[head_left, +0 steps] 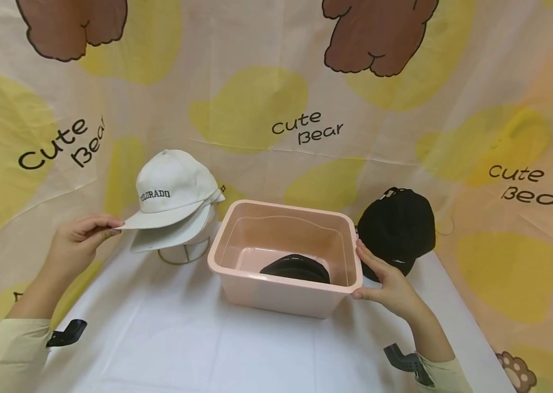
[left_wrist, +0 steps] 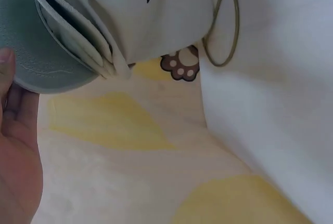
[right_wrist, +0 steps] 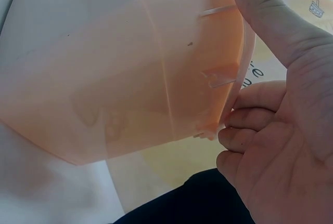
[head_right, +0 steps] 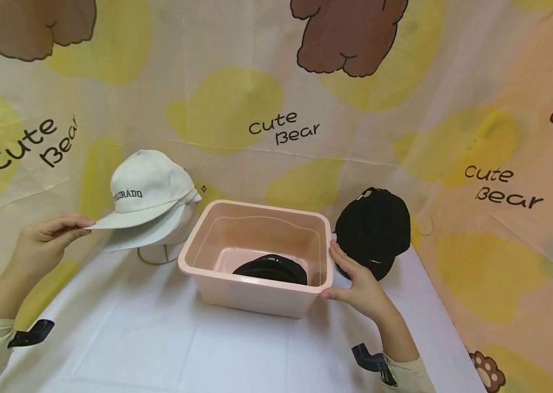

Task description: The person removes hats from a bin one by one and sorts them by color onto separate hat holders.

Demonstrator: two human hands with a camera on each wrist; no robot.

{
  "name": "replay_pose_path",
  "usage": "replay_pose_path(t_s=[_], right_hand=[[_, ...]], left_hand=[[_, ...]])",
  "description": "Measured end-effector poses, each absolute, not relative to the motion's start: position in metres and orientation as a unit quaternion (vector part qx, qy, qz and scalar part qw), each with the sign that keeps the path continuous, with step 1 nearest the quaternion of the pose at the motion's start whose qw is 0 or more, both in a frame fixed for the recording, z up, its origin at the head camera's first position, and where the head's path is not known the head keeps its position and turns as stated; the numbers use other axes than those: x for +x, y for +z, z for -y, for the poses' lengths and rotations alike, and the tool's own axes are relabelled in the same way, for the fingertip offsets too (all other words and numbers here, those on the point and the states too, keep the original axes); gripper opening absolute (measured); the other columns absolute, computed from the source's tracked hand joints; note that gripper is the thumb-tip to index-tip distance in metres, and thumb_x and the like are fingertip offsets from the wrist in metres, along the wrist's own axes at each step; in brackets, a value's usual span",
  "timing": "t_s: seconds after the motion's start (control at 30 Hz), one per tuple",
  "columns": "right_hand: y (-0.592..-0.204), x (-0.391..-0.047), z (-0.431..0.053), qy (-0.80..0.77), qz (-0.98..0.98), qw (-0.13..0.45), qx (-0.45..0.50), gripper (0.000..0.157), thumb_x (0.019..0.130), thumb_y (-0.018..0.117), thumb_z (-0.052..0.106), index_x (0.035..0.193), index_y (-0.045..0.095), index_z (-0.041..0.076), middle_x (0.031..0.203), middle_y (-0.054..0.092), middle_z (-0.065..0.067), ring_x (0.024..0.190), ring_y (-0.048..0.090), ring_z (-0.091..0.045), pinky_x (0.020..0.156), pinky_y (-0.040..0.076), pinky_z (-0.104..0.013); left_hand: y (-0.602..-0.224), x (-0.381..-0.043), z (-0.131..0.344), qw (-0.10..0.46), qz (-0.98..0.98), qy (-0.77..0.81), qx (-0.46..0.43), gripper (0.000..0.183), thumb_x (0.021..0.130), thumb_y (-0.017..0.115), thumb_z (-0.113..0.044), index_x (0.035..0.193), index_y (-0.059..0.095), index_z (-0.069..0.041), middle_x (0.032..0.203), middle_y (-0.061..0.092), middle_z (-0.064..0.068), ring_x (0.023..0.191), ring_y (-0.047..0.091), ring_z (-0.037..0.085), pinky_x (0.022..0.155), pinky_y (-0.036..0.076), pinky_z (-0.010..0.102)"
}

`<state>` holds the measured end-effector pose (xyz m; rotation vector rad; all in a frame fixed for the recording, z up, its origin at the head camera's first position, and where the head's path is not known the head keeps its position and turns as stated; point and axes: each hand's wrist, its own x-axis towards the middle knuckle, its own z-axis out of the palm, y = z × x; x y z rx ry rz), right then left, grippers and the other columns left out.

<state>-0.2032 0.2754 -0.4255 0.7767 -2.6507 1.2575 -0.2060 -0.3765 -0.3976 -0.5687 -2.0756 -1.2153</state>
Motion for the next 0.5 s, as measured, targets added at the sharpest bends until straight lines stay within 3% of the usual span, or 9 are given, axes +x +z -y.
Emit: replay_pose_path(t_s=[0.1,0.33,0.37,0.43,0.5], right_hand=[[-0.4246,-0.2036,-0.2757,0.413,0.873,0.053,0.255,0.104,0.072,0.094,0.014,0.159,0.037,0.013,0.168,0.026,-0.009,0.151,0.027,-0.044,0.108,0.039,-0.064],[-0.4233,-0.203,-0.2763,0.412,0.874,0.05,0.251,0.104,0.072,0.094,0.019,0.159,0.037,0.012,0.168,0.026,-0.01,0.151,0.027,-0.045,0.108,0.039,-0.066],[-0.4231,-0.2029,-0.2762,0.411,0.875,0.05,0.252,0.104,0.072,0.094,0.019,0.159,0.037,0.012,0.168,0.026,-0.01,0.151,0.027,-0.044,0.108,0.039,-0.065],[-0.4225,-0.2028,-0.2761,0.412,0.873,0.049,0.256,0.105,0.071,0.094,0.018,0.159,0.036,0.011,0.168,0.026,-0.01,0.152,0.027,-0.041,0.113,0.042,-0.048],[-0.4218,-0.2024,-0.2761,0.411,0.873,0.049,0.257,0.106,0.071,0.094,0.017,0.159,0.036,0.011,0.168,0.026,-0.01,0.152,0.028,-0.039,0.114,0.041,-0.044]], left_hand=[[-0.4004,-0.2046,0.3769,0.316,0.781,-0.493,-0.218,0.029,0.075,0.064,0.037,0.094,0.071,0.017,0.099,0.077,-0.002,0.094,0.07,0.002,0.079,0.058,0.011],[-0.3972,-0.2021,0.3751,0.275,0.751,-0.555,-0.226,0.028,0.075,0.062,0.038,0.098,0.068,0.022,0.102,0.076,-0.001,0.095,0.071,0.007,0.081,0.059,0.016],[-0.396,-0.2012,0.3748,0.272,0.762,-0.545,-0.22,0.028,0.075,0.064,0.037,0.098,0.069,0.021,0.102,0.076,-0.003,0.096,0.071,0.006,0.08,0.059,0.016],[-0.3942,-0.1993,0.3757,0.261,0.773,-0.536,-0.218,0.029,0.075,0.065,0.035,0.1,0.069,0.021,0.104,0.076,-0.003,0.098,0.071,0.005,0.081,0.059,0.015],[-0.3929,-0.1975,0.3774,0.243,0.783,-0.532,-0.213,0.03,0.077,0.066,0.033,0.104,0.069,0.02,0.107,0.076,-0.004,0.1,0.071,0.005,0.082,0.058,0.014]])
